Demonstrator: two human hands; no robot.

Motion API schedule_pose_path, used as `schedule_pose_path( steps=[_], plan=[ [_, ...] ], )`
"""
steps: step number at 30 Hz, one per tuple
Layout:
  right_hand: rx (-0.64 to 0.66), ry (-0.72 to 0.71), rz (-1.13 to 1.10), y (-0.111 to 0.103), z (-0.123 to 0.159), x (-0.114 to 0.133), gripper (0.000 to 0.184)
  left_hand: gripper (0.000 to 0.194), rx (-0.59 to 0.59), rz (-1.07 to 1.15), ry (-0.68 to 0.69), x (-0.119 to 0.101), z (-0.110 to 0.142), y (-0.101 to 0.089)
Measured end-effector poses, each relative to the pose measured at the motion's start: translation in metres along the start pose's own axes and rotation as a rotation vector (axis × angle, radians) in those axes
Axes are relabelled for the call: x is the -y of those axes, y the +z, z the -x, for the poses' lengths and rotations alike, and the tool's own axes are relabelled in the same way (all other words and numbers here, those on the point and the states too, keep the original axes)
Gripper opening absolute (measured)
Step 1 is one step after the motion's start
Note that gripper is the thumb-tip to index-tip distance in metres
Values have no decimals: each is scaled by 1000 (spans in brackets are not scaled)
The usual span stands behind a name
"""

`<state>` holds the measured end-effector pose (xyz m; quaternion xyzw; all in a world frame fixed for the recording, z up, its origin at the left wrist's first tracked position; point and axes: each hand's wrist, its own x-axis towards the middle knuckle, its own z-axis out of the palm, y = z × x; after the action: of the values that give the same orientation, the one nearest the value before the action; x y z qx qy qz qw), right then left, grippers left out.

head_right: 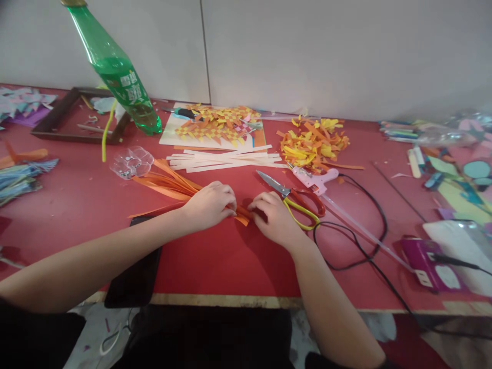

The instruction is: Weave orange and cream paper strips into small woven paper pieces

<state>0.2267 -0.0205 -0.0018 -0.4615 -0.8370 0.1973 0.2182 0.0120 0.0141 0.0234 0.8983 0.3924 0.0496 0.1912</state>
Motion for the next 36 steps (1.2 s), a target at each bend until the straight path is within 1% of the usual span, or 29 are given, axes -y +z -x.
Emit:
schedule_pose_path(
  steps=[4,5,8,9,12,13,17,20,23,26,31,36],
  plan=[
    [15,20,-56,-4,1,3,24,14,9,-13,9,-1,-2,0],
    [21,28,-66,-5,1,4,23,14,13,-9,11,0,-2,0],
    [7,36,-62,-5,1,9,13,12,23,5,20,1,0,0],
    [1,32,-54,-5,1,10,13,11,18,2,26,1,1,0],
    [9,13,-52,0,1,15,23,11,-22,-30,68,3,3,0],
    [10,23,-59,1,1,16,24,12,-34,-46,84,4,4,1],
    [-44,108,-66,9,2,17,10,12,-57,-109,110,6,6,5],
    [-112,43,-2,12,2,15,7,16,-115,-224,134,8,7,12],
    [-155,-33,54,13,1,14,10,22,-152,-388,218,11,9,19],
    [-191,-60,83,13,1,14,11,26,-175,-462,272,14,11,23],
    [-234,-40,147,11,1,11,10,27,-195,-498,246,23,12,21],
    [-271,-21,157,10,3,3,7,21,-186,-560,200,43,23,10]
  ],
)
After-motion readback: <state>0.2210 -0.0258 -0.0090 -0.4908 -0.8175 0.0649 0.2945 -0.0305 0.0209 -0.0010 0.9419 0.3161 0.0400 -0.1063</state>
